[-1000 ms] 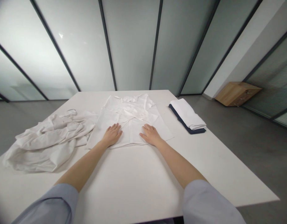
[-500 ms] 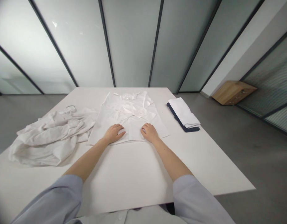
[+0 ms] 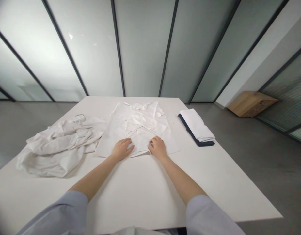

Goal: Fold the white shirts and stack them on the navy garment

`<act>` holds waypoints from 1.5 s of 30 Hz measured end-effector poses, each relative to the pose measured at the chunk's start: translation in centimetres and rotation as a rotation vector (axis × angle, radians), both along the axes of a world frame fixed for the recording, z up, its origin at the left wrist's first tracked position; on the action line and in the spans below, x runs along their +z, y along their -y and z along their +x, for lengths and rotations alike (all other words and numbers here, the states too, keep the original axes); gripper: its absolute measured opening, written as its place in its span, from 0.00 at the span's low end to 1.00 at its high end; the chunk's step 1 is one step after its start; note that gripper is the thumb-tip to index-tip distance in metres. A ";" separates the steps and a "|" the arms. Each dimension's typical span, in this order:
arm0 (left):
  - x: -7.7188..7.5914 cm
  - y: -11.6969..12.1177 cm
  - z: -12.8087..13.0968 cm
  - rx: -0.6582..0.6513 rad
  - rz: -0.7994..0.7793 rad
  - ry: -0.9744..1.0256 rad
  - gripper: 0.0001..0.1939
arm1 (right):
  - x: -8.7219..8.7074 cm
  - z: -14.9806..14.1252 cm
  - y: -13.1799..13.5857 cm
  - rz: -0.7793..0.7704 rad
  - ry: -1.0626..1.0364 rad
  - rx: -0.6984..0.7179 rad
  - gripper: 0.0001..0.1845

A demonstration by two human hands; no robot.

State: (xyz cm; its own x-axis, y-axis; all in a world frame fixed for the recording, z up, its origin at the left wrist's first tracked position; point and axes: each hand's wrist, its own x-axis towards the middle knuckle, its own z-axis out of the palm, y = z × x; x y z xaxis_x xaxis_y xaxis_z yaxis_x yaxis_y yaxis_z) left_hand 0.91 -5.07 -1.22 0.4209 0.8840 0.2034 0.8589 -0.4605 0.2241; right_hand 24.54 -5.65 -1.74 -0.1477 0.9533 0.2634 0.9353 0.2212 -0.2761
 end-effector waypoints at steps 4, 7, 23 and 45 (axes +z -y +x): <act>0.7 0.6 0.0 -0.038 0.008 0.050 0.21 | 0.0 0.5 0.2 0.006 -0.061 0.060 0.11; 1.0 1.5 -0.1 -0.162 0.030 0.097 0.28 | 0.1 0.6 0.5 0.079 -0.169 0.084 0.12; 0.6 1.7 0.8 -0.224 -0.086 -0.027 0.18 | 0.9 -0.7 1.9 -0.095 0.043 0.368 0.23; 7.7 0.0 -9.6 0.046 -0.364 -0.118 0.18 | 4.4 13.2 4.0 -0.172 -0.171 0.012 0.15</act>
